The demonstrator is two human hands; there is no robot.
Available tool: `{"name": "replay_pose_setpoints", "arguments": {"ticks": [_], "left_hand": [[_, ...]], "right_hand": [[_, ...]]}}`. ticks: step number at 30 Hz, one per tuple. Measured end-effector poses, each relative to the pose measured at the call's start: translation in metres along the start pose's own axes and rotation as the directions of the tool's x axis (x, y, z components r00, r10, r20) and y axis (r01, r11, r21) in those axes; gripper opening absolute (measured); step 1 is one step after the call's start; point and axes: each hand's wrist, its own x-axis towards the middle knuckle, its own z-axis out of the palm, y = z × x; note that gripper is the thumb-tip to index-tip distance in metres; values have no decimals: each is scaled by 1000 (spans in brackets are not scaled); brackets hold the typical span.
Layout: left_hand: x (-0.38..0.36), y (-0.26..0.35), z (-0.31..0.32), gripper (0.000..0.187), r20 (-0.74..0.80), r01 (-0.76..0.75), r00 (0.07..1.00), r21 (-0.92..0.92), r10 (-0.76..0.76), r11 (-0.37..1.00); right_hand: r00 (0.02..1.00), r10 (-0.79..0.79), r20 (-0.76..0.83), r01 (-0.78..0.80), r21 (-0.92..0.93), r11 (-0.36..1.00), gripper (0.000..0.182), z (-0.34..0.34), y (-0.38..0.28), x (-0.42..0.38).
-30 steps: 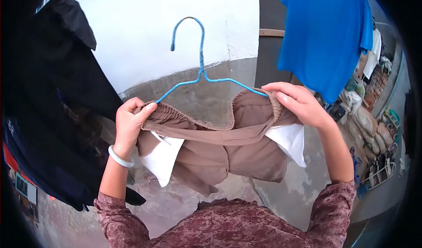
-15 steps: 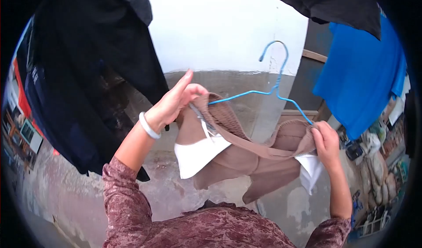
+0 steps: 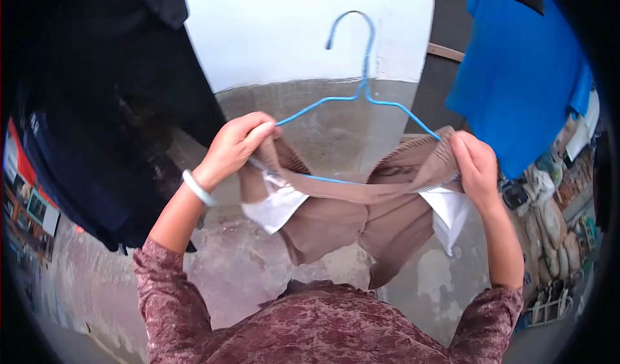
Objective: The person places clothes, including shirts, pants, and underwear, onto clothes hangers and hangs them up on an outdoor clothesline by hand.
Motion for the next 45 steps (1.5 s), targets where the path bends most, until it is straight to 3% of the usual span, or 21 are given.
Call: {"name": "replay_pose_setpoints", "arguments": {"ticks": [1,3,4,6,9,11,13,14,15,18,19,25,28,29,31,33,35,39,40,45], "left_hand": [[-1,-1,5,26,-44,4,999,-50,-6,999],[0,-2,6,31,-66,101,992,-96,-108,990],[0,2,5,30,-63,144,986,-157,-156,977],[0,15,4,28,-64,175,979,-236,-195,956],[-2,24,3,28,-75,192,972,-288,-222,938],[-2,21,1,27,-90,192,970,-294,-227,936],[-4,25,-3,28,-115,200,961,-336,-251,920],[-1,26,-8,29,-110,188,970,-218,-215,958],[1,27,-8,31,-125,154,975,-216,-184,964],[10,34,-17,30,-108,182,971,-245,-214,952],[14,34,-22,29,-105,176,972,-260,-209,950],[30,24,-61,26,-79,28,995,-309,-55,951],[36,22,-82,32,-147,-160,982,-277,123,948],[38,21,-86,37,-227,-243,950,-108,214,964],[41,11,-105,38,-367,-316,895,-119,254,941],[34,12,-122,37,-456,-380,830,-45,320,924],[20,20,-137,33,-662,-450,689,-73,294,890],[8,-15,-129,23,-752,-432,558,97,350,897],[-1,-17,-126,23,-763,-433,577,15,290,901],[-42,-46,-105,32,-775,-530,567,-84,279,844]], "right_hand": [[1000,17,-17,-17,-16,1000,18,-3,5,4],[966,144,213,-182,170,969,38,-6,18,12],[966,166,199,-199,161,967,38,-11,16,17],[797,414,439,-501,100,860,52,-22,10,24],[816,412,406,-528,229,818,65,-27,34,21],[818,393,420,-535,307,787,59,-31,43,16],[960,107,258,-192,334,923,49,-27,44,8],[987,-63,146,38,167,985,34,-22,36,9],[984,-71,165,39,193,980,34,-20,25,6],[961,-274,-24,269,-121,955,29,-1,5,3],[949,-295,-115,275,-160,948,26,4,10,3],[921,-308,-239,248,-249,936,14,-5,-47,17],[891,-315,-326,233,-267,935,13,-8,-83,31],[878,-341,-336,250,-286,925,13,-7,-88,36],[909,-237,-343,175,-203,964,13,-7,-110,47],[893,-258,-368,193,-206,959,13,-7,-134,53],[882,-266,-388,202,-199,959,14,-8,-158,54],[838,-278,-470,182,-239,954,14,-9,-169,45],[824,-304,-479,192,-270,944,15,-10,-175,45],[757,-411,-508,195,-425,884,19,-19,-201,36]]}}
